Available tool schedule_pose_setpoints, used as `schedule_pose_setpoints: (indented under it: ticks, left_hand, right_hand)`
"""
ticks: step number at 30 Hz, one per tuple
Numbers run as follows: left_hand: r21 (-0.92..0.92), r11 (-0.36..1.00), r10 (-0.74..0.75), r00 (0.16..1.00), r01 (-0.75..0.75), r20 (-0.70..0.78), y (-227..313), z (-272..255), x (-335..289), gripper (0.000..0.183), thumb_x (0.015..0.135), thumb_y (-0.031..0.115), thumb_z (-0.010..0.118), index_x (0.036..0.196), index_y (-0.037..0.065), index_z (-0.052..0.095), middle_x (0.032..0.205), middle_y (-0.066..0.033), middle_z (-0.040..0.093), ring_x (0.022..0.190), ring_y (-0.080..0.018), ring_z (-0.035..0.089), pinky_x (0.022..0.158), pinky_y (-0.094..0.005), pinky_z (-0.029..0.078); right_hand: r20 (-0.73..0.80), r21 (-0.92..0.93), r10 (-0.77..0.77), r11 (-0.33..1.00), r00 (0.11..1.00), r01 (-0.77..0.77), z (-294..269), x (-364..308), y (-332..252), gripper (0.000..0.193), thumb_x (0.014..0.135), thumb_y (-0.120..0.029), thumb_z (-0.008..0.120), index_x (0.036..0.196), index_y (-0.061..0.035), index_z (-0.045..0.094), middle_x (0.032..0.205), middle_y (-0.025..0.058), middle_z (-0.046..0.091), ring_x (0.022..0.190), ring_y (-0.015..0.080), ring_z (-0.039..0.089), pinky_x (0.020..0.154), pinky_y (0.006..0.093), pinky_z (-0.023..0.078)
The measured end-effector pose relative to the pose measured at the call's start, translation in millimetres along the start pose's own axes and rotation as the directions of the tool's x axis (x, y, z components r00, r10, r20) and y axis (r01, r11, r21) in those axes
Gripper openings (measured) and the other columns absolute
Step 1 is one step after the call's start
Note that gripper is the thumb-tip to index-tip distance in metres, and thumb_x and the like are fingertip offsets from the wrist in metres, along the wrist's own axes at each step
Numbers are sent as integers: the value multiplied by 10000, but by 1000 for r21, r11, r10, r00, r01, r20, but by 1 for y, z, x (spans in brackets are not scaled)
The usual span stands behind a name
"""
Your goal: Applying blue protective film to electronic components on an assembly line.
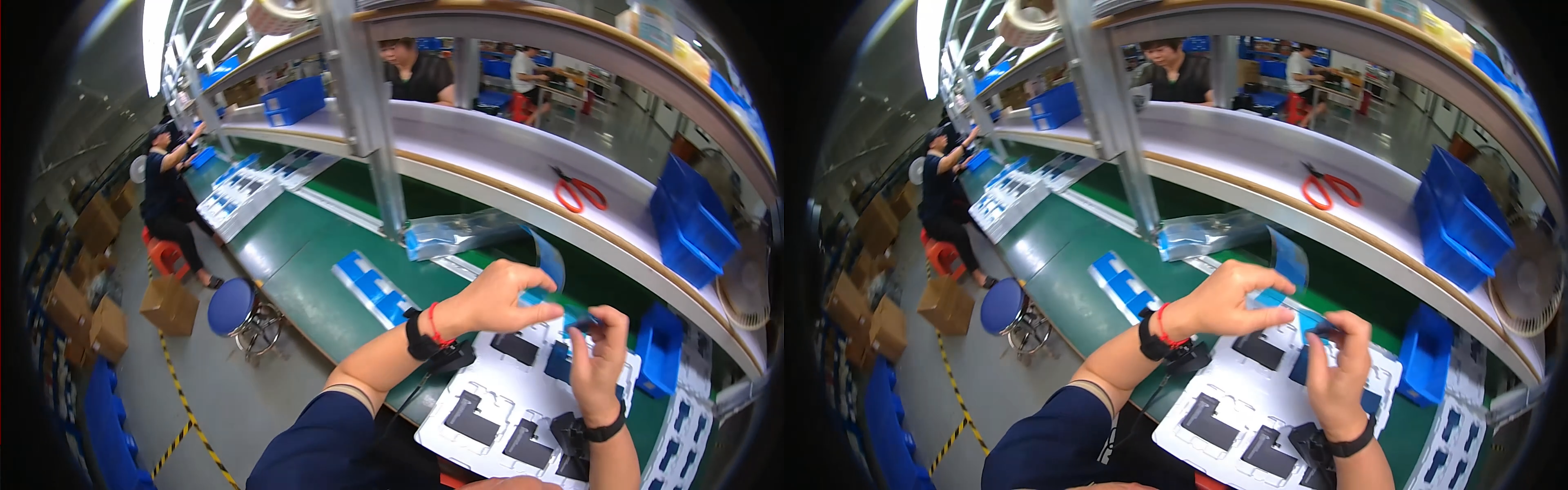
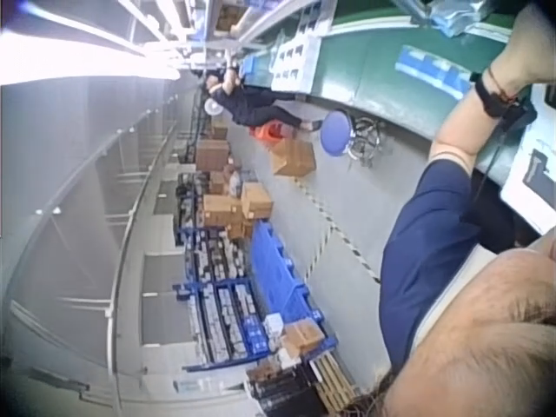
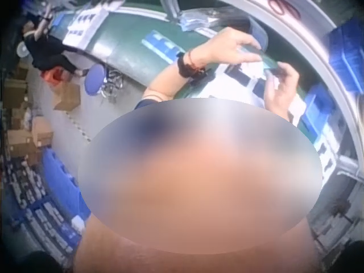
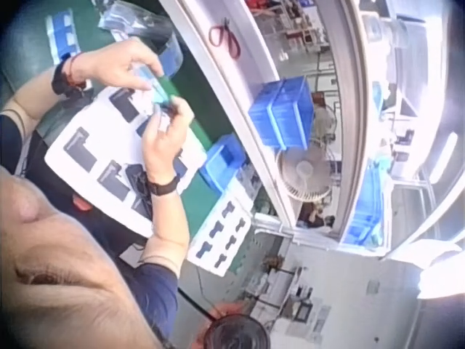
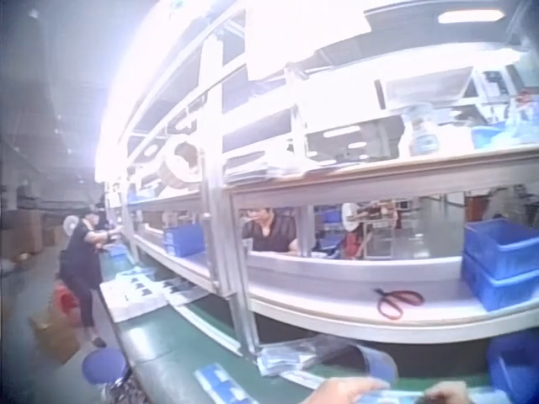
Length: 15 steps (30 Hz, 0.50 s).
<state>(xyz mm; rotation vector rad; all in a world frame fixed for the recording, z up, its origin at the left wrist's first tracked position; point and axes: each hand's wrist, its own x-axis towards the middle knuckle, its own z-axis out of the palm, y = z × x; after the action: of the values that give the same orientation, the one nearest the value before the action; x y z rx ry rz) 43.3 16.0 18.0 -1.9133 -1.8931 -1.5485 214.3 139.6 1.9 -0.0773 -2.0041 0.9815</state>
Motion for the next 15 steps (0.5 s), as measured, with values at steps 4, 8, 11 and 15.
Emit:
schedule_pose_setpoints:
  ticks: [4, 8, 11, 15]
  left_hand:
    - [-4, 988, 156, 977, -157, 146, 10, 9, -5, 394, 710, 273, 759, 961, -10, 650, 846, -160, 639, 754, -312, 618, 662, -359, 473]
    - [-20, 993, 120, 968, -118, 221, 10, 11, -5, 219, 737, 170, 717, 876, 7, 670, 754, -163, 620, 660, -318, 587, 612, -371, 452]
    - [-39, 997, 76, 983, -70, 167, 4, 14, -6, 114, 764, 108, 678, 832, 16, 679, 670, -150, 601, 601, -319, 566, 583, -366, 448]
    - [-47, 980, -186, 973, 194, 139, -1, 6, -6, 127, 835, 123, 660, 865, 4, 694, 621, -89, 613, 555, -88, 522, 526, -268, 420]
  right_hand:
    - [143, -72, -30, 997, 989, 40, 2, 0, -3, 561, 748, 123, 591, 1268, -39, 456, 924, 126, 571, 802, 212, 608, 737, 307, 503]
    - [230, -61, -28, 997, 973, 43, 1, -2, -2, 626, 749, 113, 604, 1322, -61, 422, 873, 129, 602, 793, 208, 618, 746, 319, 511]
    - [159, -74, -60, 995, 985, 72, 5, 0, 0, 627, 752, 97, 618, 1324, -68, 421, 863, 136, 610, 796, 216, 625, 738, 302, 505]
    - [151, 154, 282, 940, 947, -304, -2, 3, 16, 391, 801, 26, 651, 1158, -9, 494, 798, 79, 625, 713, 108, 606, 635, 208, 463]
